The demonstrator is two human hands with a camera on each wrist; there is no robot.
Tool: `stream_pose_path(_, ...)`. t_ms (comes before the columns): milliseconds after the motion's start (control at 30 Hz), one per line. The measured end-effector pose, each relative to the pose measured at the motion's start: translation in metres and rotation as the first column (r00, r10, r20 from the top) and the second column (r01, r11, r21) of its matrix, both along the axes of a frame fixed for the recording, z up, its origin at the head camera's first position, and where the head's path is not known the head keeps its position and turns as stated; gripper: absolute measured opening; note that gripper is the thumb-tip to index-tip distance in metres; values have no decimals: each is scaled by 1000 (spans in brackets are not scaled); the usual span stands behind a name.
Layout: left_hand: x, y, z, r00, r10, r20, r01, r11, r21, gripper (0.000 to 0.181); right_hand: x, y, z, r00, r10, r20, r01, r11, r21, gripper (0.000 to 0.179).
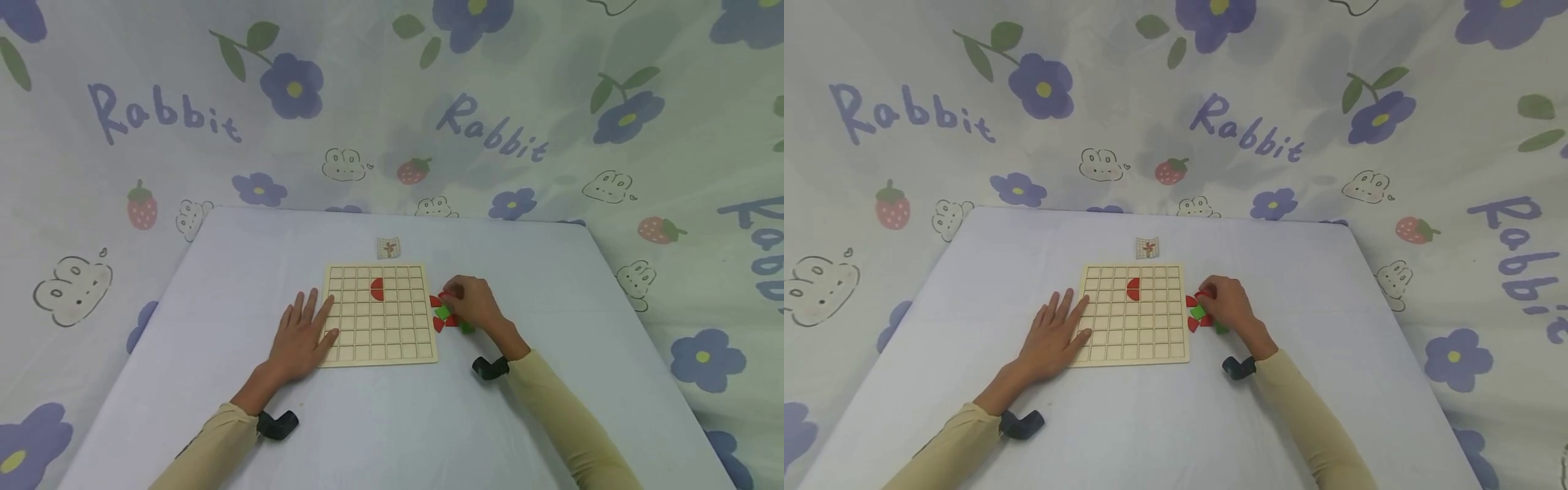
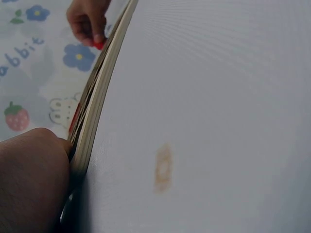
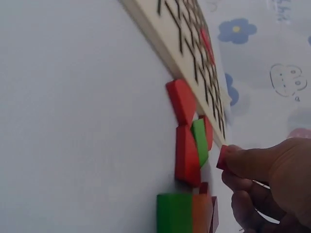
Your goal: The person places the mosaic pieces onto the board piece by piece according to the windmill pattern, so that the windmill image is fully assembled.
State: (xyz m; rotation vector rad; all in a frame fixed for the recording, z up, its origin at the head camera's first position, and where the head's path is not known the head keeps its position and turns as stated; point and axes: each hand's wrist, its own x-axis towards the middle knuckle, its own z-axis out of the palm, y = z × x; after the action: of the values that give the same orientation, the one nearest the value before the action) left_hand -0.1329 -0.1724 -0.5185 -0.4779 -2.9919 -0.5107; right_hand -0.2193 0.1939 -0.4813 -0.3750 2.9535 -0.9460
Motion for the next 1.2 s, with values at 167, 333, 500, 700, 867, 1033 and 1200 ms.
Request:
stream_pose_path(167,0,0,0,1000,1,8,-1,1000,1,67,-3,-6,-1,1000,2,4,-2,998,-69,22)
stream_pose_path(333,0,0,1,1000,-3,4,3,1000,3,67,-7,-16,0,998,62,-15,-63,987,-147,16)
stream_pose_path(500,-1,0,1,1000,0,6,0,1000,7,67,-11,-32,2,998,67,-21,-70,975,-213,9)
stream_pose_path(700,-1,1,-1,1000,5,6,-5,1000,8,67,-14,-48,0,993,110,-40,-117,947,-300,9)
stream_pose_path(867,0,1,-1,1000,0,3,0,1000,11,67,-16,-60,-2,993,118,16,-107,942,-317,6)
stream_pose_path(1033,-1,1,0,1000,-2,-1,2,1000,2,67,-18,-68,-1,989,147,23,-135,949,-285,9)
stream_pose_path(1200,-1,0,-1,1000,0,-4,0,1000,1,67,-22,-76,1,981,189,29,-175,949,-263,13)
